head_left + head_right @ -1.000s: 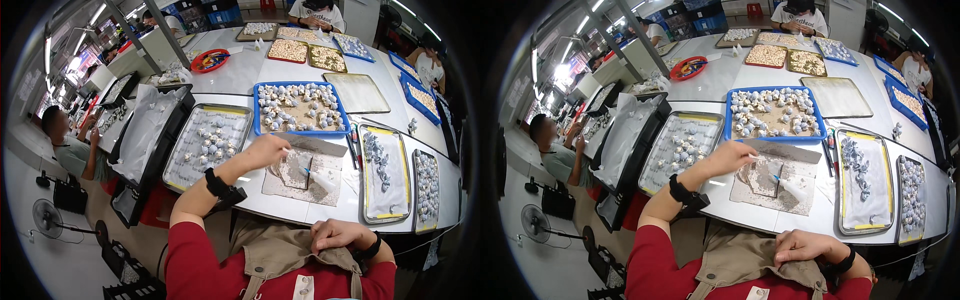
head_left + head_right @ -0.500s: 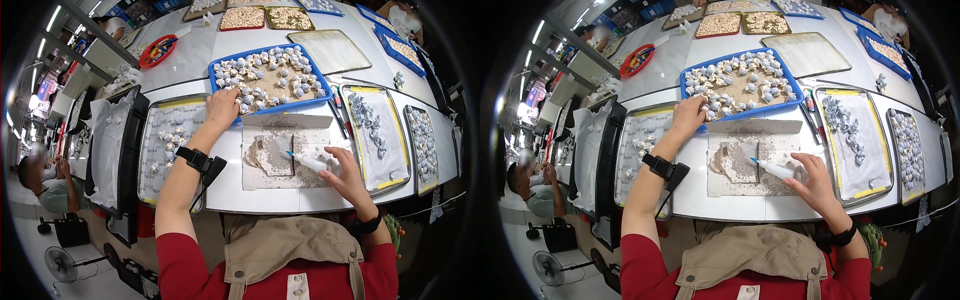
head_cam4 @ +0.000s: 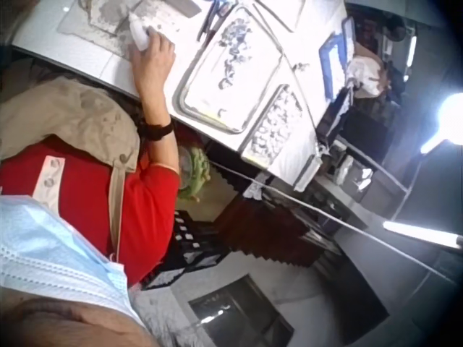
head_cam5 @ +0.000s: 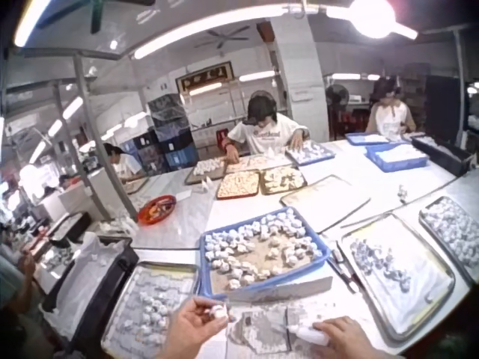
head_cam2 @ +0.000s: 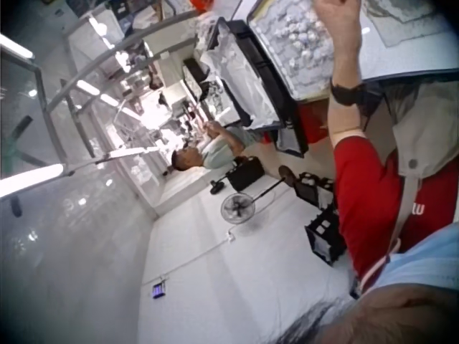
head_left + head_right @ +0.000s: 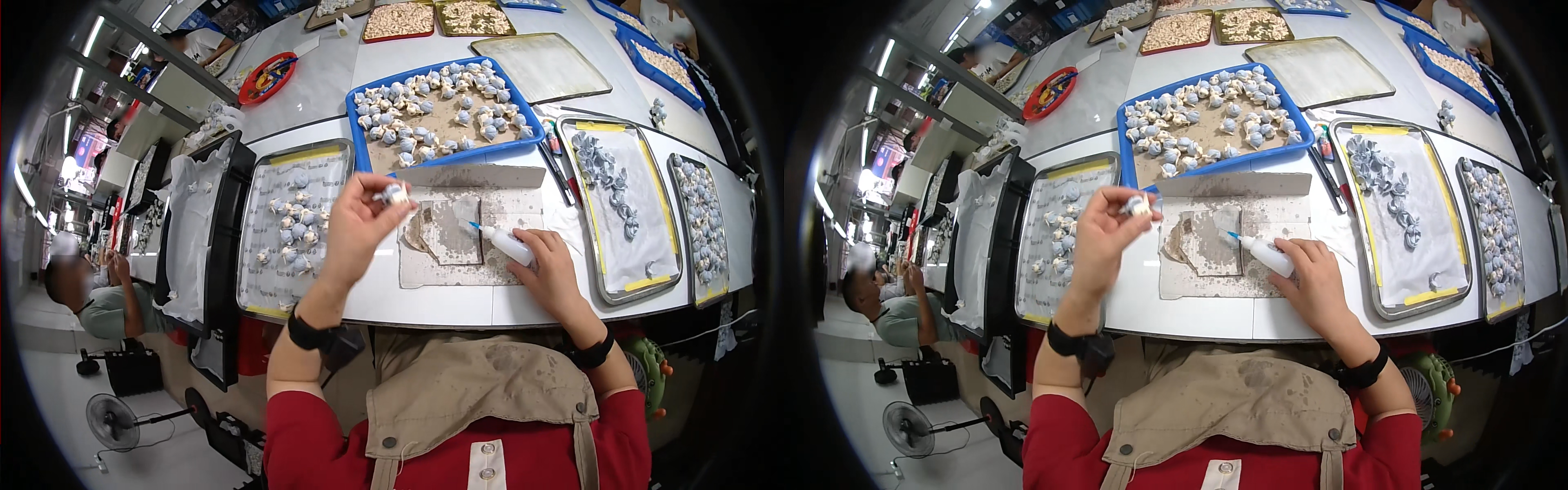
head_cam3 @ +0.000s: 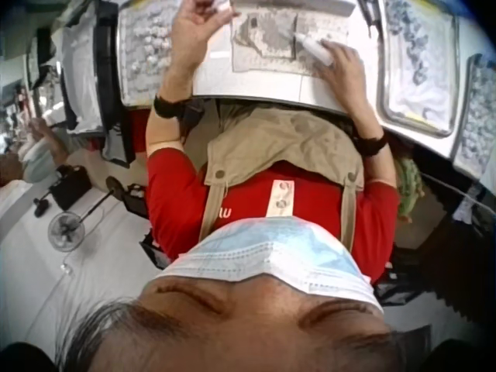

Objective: The person assembles small decorative figures by picking up a base piece, applying a small amount of adhesive from a squeeze bottle, and attaching a second piece. The completed figures are placed onto a tray. This process is repeated continuously throughout the clip.

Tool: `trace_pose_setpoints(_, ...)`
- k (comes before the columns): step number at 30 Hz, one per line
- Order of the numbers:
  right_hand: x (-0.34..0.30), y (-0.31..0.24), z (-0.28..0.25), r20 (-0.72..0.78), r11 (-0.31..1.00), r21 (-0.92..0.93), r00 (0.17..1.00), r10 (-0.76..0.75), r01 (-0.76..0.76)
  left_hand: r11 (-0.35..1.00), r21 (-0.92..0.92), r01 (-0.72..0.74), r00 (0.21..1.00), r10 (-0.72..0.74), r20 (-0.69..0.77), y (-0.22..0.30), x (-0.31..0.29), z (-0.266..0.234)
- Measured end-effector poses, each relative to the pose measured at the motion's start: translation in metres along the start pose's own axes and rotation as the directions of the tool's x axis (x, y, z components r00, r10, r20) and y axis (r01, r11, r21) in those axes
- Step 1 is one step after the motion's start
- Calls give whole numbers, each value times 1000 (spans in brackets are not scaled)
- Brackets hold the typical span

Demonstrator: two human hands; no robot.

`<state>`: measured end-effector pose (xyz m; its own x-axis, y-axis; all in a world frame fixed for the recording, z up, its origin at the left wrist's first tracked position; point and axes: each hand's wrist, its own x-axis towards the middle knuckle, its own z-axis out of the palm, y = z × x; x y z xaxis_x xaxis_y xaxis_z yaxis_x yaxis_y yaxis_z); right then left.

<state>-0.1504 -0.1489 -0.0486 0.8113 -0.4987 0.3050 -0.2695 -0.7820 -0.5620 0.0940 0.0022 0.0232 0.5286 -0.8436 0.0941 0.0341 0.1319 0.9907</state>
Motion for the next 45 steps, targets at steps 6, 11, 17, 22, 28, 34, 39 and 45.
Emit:
trace_pose_setpoints(6,-3,7,3,-45,999,48,999,-2,4,954,-197,226,972,-206,115,-21,-93,56)
trace_pose_setpoints(11,-12,-3,-6,11,831,498,960,280,-248,906,-296,303,952,-299,59,-42,-101,65)
trace_pose_setpoints(17,-31,-6,-16,97,516,808,928,361,-285,879,-333,340,940,-318,121,-50,-95,68)
trace_pose_setpoints(22,-40,-10,-32,70,460,849,918,391,-260,918,-251,306,948,-270,170,-61,-72,67)
trace_pose_setpoints(28,-25,-19,-46,2,616,741,918,396,-267,912,-291,287,949,-230,216,-64,-43,73)
trace_pose_setpoints(34,-4,-21,-46,-241,874,470,934,263,-125,925,-214,314,941,-274,199,-66,-35,72)
trace_pose_setpoints(39,9,-21,-50,-259,967,256,962,81,-13,939,-194,285,952,-253,174,-70,-36,69)
trace_pose_setpoints(45,14,-21,-46,-236,982,191,971,34,12,936,-192,294,948,-260,182,-71,-35,69)
